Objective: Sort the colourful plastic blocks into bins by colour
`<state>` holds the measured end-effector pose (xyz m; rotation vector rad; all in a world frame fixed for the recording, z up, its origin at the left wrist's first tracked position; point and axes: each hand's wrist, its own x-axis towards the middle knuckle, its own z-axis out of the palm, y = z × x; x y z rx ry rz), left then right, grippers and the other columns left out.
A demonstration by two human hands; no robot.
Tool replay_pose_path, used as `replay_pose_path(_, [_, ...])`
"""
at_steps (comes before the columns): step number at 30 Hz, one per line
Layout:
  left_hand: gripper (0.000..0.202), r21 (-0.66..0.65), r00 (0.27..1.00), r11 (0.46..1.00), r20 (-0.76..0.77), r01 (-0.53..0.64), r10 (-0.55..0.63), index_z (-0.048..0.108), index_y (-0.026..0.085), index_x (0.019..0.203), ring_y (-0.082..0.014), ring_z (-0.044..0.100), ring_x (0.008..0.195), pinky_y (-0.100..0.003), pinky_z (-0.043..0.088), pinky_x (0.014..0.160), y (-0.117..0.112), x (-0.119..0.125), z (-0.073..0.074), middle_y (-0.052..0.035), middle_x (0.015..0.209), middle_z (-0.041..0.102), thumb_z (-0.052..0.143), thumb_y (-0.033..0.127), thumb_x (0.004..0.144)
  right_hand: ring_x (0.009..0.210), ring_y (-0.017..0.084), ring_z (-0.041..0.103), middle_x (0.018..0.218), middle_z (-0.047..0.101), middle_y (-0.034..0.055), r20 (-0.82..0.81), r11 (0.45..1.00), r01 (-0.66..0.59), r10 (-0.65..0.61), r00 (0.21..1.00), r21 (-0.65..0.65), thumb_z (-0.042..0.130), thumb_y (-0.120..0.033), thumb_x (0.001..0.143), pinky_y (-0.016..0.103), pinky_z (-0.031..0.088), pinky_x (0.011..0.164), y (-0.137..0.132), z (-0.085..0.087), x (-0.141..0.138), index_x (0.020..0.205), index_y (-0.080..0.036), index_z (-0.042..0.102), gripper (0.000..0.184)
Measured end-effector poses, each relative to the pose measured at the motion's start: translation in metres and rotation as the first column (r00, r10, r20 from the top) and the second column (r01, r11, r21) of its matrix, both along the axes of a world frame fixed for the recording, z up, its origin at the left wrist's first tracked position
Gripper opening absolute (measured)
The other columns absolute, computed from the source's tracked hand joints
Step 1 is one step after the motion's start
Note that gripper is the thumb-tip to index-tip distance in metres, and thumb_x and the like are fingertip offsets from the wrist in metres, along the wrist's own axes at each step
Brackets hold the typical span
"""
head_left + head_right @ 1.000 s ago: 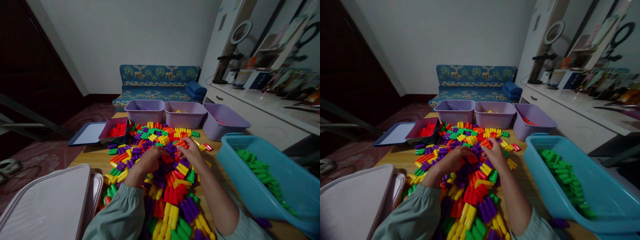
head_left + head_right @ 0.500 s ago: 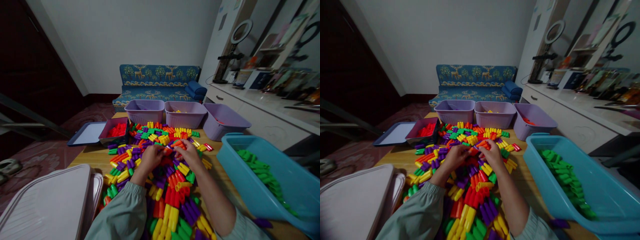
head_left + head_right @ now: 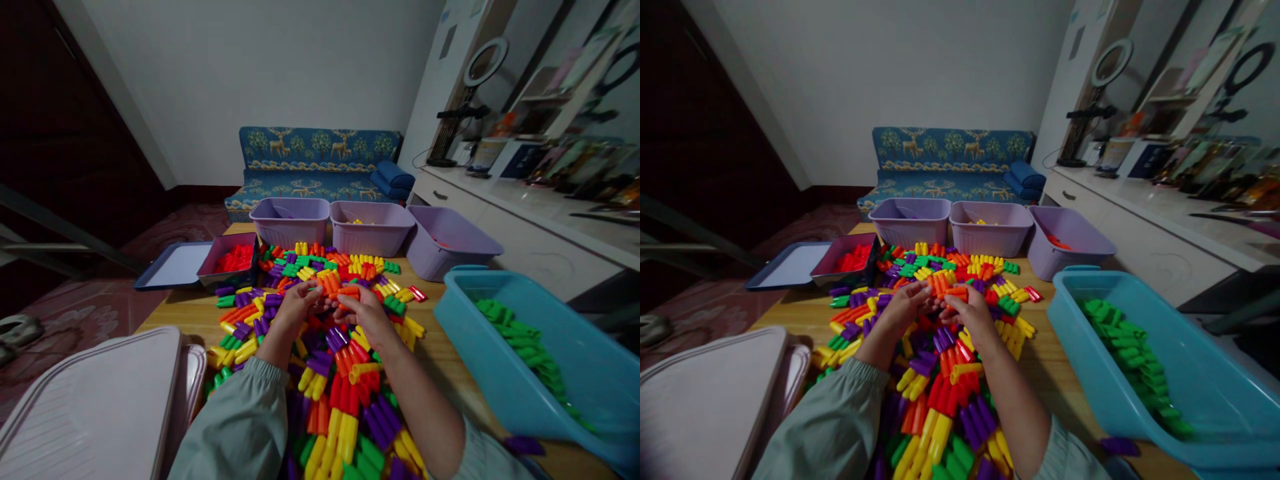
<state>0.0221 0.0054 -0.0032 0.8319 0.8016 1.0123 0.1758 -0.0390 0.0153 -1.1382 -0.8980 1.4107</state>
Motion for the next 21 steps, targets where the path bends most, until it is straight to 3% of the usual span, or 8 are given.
replay_pose_path(6, [0.045,0.088,0.993,0.996,-0.119,-0.019,0.029,0.071,0.013,0.082,-0.0124,0.064,0.058,-0.022,0.051,0.055,-0.006,0.006,0.007,-0.0032,0.073,0.072,0.089,0.038,0.049,0.055,0.011,0.063,0.076,0.067,0.0005,0.043,0.999,-0.035,0.034,0.998,0.022,0.075,-0.034,0.071,0.023,0.057,0.051,0.002,-0.009,0.0,0.095,-0.019,0.06,0.032])
replay_pose_path(10, [0.04,0.204,0.968,0.978,-0.235,-0.042,0.09,0.075,0.014,0.085,-0.0157,0.064,0.063,-0.024,0.05,0.056,-0.005,0.01,0.003,-0.0062,0.078,0.074,0.085,0.04,0.056,0.06,0.011,0.066,0.08,0.069,0.0022,0.028,1.0,-0.027,0.027,0.999,0.004,0.074,-0.031,0.073,0.022,0.058,0.054,0.001,-0.007,0.001,0.095,-0.019,0.062,0.028])
replay_pose_path(12, [0.033,0.322,0.933,0.939,-0.285,-0.124,0.221,0.076,0.015,0.088,-0.0183,0.066,0.071,-0.027,0.051,0.063,-0.003,0.009,0.001,-0.0071,0.083,0.075,0.078,0.039,0.066,0.061,0.012,0.066,0.08,0.07,0.0023,-0.002,1.0,0.004,-0.004,1.0,0.001,0.074,-0.03,0.074,0.023,0.059,0.054,0.001,-0.003,0.002,0.093,-0.018,0.062,0.025])
replay_pose_path(15, [0.021,0.547,0.832,0.819,-0.361,-0.176,0.42,0.077,0.016,0.088,-0.0219,0.067,0.089,-0.032,0.05,0.084,-0.001,0.004,-0.001,-0.0083,0.094,0.074,0.071,0.031,0.074,0.057,0.011,0.065,0.076,0.069,0.0015,-0.079,0.997,0.082,-0.082,0.994,0.0,0.073,-0.028,0.075,0.022,0.058,0.052,0.002,0.002,0.005,0.088,-0.018,0.06,0.022])
replay_pose_path(21, [0.023,0.676,0.77,0.737,-0.463,-0.013,0.438,0.076,0.019,0.097,-0.0258,0.063,0.102,-0.04,0.043,0.099,0.005,-0.003,-0.011,-0.01,0.102,0.072,0.069,0.022,0.076,0.056,0.01,0.064,0.072,0.069,0.0009,-0.19,0.981,0.189,-0.193,0.963,-0.035,0.068,-0.025,0.08,0.02,0.055,0.049,0.004,0.012,0.018,0.088,-0.016,0.06,0.014])
